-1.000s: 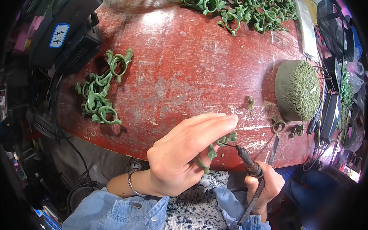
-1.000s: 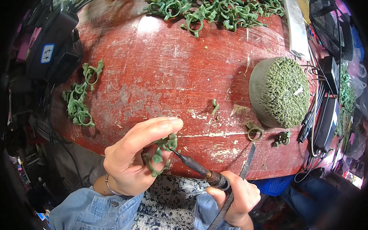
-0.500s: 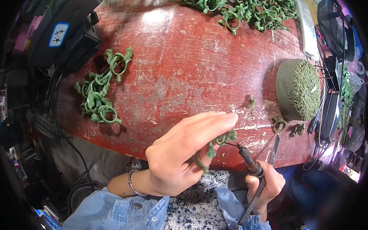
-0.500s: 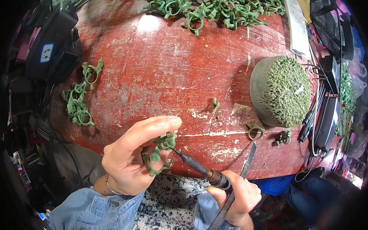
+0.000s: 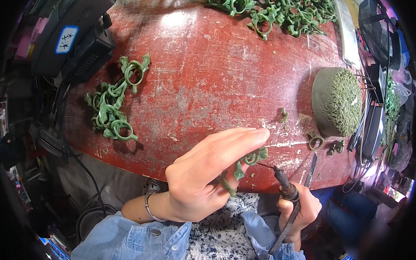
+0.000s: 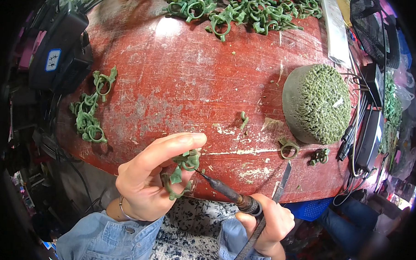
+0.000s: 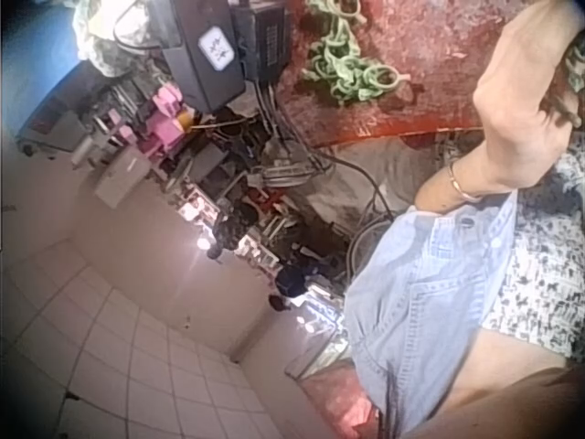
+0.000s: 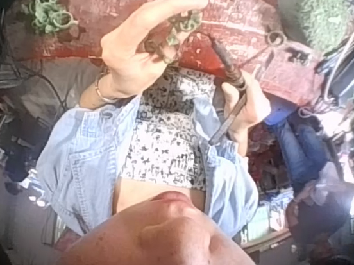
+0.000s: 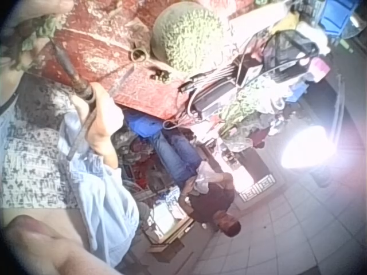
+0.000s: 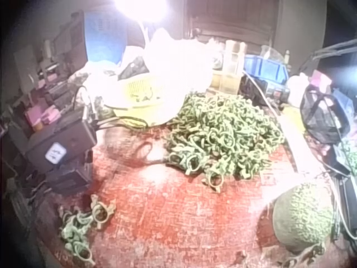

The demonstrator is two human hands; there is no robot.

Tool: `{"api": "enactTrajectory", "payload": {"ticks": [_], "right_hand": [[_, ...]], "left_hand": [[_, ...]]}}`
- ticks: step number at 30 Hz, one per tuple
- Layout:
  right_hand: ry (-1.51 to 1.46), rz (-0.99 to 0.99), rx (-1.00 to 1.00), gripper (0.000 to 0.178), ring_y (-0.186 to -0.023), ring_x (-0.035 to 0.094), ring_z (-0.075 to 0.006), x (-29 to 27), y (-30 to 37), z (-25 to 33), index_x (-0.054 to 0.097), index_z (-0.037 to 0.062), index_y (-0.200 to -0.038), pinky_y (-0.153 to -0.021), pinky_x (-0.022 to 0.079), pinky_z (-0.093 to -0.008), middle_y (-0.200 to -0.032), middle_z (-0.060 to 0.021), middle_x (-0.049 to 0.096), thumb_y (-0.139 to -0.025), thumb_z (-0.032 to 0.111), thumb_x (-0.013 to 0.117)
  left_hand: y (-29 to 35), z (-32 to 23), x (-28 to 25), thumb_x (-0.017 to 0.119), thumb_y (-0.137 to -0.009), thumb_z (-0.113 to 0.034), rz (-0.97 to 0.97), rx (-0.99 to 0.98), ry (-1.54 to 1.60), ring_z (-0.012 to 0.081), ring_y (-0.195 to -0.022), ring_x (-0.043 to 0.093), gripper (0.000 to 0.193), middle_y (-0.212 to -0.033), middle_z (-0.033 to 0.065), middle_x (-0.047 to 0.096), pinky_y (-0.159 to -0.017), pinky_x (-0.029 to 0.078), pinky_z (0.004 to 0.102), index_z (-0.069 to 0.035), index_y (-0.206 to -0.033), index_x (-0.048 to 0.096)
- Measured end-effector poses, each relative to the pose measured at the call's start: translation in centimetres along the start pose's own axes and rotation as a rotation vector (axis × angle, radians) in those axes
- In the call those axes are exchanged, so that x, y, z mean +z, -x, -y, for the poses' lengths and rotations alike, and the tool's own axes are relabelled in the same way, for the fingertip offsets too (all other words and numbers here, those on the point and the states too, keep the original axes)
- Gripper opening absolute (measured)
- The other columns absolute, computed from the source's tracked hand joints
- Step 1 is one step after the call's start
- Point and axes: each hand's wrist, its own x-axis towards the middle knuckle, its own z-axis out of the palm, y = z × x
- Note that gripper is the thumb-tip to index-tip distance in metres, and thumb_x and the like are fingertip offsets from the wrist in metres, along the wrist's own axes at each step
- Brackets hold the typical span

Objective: Shaping and joining green wax jewelry components using a specialized heat tool.

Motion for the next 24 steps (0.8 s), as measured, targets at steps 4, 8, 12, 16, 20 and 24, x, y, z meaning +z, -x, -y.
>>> {"api": "enactTrajectory", "payload": {"ticks": [4, 8, 12, 16, 20, 24], "right_hand": [[0.017, 0.002, -0.022, 0.043, -0.046, 0.057, -0.0188, 0.13, -0.23, 0.07, 0.061, -0.0002, -0.074, -0.044, 0.043, -0.0262, -0.056, -0.0053, 0.056, -0.074, 0.043, 0.065], [0.035, 0.007, -0.052, 0.043, -0.046, 0.057, -0.0188, 0.07, -0.4, 0.17, 0.061, -0.0002, -0.075, -0.044, 0.043, -0.0263, -0.055, -0.0054, 0.056, -0.073, 0.042, 0.066], [0.047, 0.019, -0.053, 0.043, -0.046, 0.057, -0.019, -0.04, -0.49, 0.17, 0.06, -0.0002, -0.076, -0.044, 0.043, -0.0264, -0.055, -0.0056, 0.056, -0.073, 0.042, 0.066], [0.039, 0.012, -0.047, 0.043, -0.046, 0.057, -0.0192, 0.03, -0.45, 0.14, 0.06, -0.0002, -0.075, -0.044, 0.043, -0.0265, -0.055, -0.0057, 0.056, -0.073, 0.042, 0.066], [0.035, 0.02, -0.041, 0.043, -0.046, 0.057, -0.0192, -0.06, -0.4, 0.17, 0.06, -0.0001, -0.075, -0.044, 0.043, -0.0265, -0.055, -0.0056, 0.056, -0.073, 0.043, 0.066], [0.052, 0.013, -0.041, 0.043, -0.046, 0.057, -0.0191, 0.05, -0.37, 0.16, 0.06, 0.0003, -0.075, -0.043, 0.043, -0.0265, -0.055, -0.0052, 0.056, -0.072, 0.043, 0.066]], "left_hand": [[0.08, 0.04, 0.06, 0.055, -0.079, 0.009, 0.003, -0.027, 0.02, 0.0216, -0.096, 0.057, 0.035, -0.108, 0.0225, 0.055, -0.073, 0.05, 0.0255, 0.006, -0.113, 0.047], [0.1, -0.29, 0.05, 0.055, -0.079, 0.01, 0.004, -0.046, -0.001, 0.0207, -0.094, 0.057, 0.036, -0.108, 0.0228, 0.055, -0.071, 0.05, 0.0243, 0.006, -0.113, 0.047], [0.06, -0.2, 0.17, 0.054, -0.078, 0.011, -0.001, -0.039, 0.005, 0.0202, -0.094, 0.057, 0.036, -0.108, 0.0226, 0.055, -0.07, 0.05, 0.0235, 0.006, -0.113, 0.047], [0.09, -0.05, 0.15, 0.054, -0.077, 0.011, -0.004, -0.034, 0.015, 0.0195, -0.094, 0.057, 0.037, -0.108, 0.0221, 0.056, -0.07, 0.05, 0.0231, 0.006, -0.113, 0.047], [0.08, -0.42, 0.09, 0.055, -0.077, 0.011, -0.001, -0.08, 0.023, 0.0194, -0.093, 0.057, 0.037, -0.107, 0.0219, 0.056, -0.07, 0.05, 0.0234, 0.006, -0.114, 0.047], [0.09, -0.14, 0.09, 0.055, -0.078, 0.01, -0.01, -0.049, 0.014, 0.0198, -0.093, 0.058, 0.037, -0.107, 0.022, 0.056, -0.07, 0.05, 0.0236, 0.007, -0.113, 0.047]]}}
